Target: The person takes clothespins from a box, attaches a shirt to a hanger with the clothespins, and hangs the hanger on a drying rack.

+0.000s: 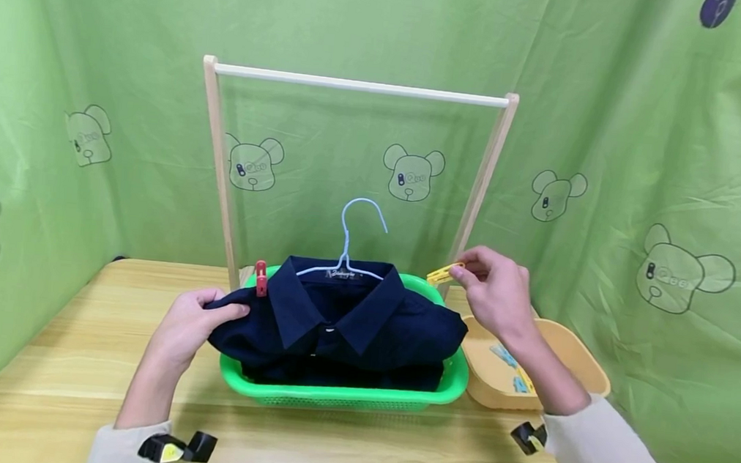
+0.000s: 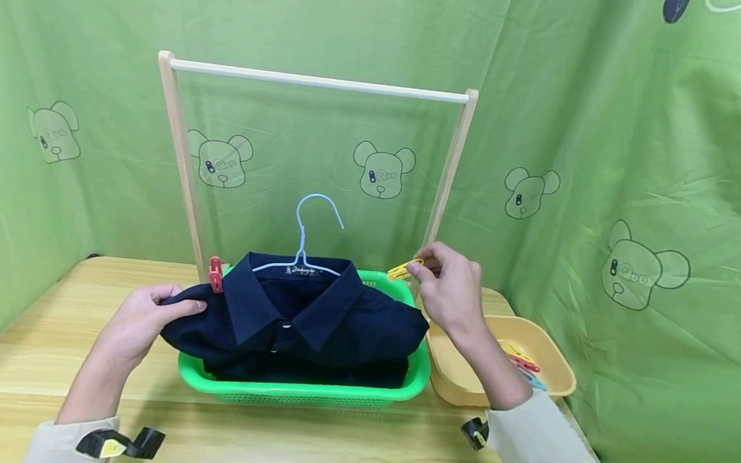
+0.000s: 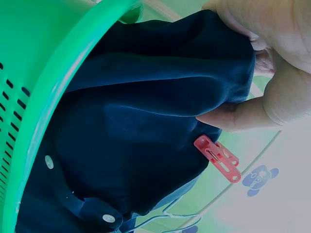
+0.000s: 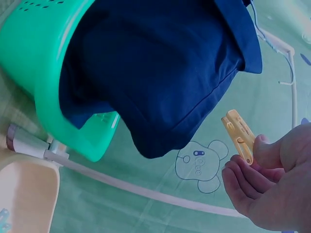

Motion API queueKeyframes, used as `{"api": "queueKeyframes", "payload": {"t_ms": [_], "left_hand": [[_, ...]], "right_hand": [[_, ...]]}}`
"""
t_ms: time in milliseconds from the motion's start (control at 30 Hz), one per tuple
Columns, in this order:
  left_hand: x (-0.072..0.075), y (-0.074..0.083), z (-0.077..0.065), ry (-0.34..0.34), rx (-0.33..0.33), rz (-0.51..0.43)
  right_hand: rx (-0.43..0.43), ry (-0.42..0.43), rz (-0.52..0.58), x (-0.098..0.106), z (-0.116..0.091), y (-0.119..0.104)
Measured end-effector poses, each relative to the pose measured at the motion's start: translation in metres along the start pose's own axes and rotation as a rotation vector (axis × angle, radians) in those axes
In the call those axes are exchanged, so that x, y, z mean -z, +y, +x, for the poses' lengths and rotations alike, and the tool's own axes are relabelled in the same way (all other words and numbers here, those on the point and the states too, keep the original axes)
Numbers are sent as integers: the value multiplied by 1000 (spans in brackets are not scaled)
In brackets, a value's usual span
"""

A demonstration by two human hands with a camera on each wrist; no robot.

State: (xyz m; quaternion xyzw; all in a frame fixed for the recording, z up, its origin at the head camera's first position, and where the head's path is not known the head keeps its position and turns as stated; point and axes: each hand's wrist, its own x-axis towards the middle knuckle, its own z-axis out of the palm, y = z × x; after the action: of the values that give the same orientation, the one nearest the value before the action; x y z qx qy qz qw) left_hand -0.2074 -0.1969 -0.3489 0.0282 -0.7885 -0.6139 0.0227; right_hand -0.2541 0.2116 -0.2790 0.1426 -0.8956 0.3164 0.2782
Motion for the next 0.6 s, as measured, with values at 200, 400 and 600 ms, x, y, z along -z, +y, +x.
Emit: {"api": "queueKeyframes", "payload": {"t_ms": [200,400,600], "left_hand": [[0,0,0,-2,-1,2],[0,1,0,-1,-1,-2],[0,1,-1,-1,-5,-7]], "right_hand": [[27,-2,9,0,-1,-6],[20,-27,20,-1,-2,-12],[26,-53,34,-3,-4,-17]]}}
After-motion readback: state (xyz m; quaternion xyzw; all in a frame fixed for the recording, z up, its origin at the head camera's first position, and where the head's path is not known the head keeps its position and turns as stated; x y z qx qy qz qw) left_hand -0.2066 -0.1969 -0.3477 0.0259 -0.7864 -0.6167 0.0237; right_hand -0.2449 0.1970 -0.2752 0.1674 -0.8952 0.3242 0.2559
